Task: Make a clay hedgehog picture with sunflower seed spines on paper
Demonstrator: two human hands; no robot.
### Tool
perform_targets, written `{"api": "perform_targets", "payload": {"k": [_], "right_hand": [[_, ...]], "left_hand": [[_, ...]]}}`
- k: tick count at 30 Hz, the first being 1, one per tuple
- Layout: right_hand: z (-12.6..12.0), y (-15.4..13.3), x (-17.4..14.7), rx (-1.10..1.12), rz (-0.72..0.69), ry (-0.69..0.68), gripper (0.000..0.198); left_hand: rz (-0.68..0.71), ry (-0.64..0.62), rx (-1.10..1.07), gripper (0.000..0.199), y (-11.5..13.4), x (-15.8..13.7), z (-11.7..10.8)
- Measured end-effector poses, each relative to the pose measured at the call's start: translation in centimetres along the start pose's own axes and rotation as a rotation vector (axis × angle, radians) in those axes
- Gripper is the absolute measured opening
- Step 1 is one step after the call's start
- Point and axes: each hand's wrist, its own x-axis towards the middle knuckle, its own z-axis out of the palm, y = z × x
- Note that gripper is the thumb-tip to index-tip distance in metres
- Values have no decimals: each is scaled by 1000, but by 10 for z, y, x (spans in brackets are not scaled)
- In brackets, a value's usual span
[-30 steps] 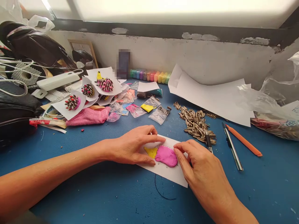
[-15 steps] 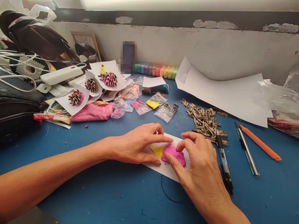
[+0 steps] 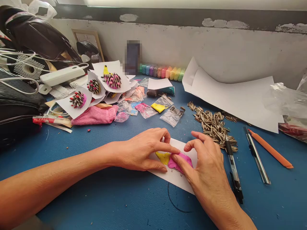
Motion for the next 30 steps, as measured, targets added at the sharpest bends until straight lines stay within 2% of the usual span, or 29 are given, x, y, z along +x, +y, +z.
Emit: {"api": "perform_targets", "payload": {"k": [4, 12, 14, 17, 22, 25, 30], "right_hand": [[-1, -3, 1, 48, 50, -14, 40], [-9, -8, -2, 60, 47, 17, 33], [-15, -7, -4, 42, -24, 2, 25], [-23, -8, -11, -44, -233, -24, 20], [-27, -10, -23, -204, -468, 12, 29], [-25, -10, -25, -240, -547, 40, 28], [-20, -9, -24, -309, -564, 38, 27]], "left_hand": [[-6, 1, 6, 48, 0, 0, 0], [-25, 20, 2, 65, 0, 0, 1], [-34, 24, -13, 68, 0, 0, 0], [-35, 36, -43, 69, 1, -1, -2], [-58, 100, -113, 44, 8, -12, -8], [-10, 164, -116, 38, 13, -25, -3], [36, 161, 4, 50, 17, -40, 10]]}}
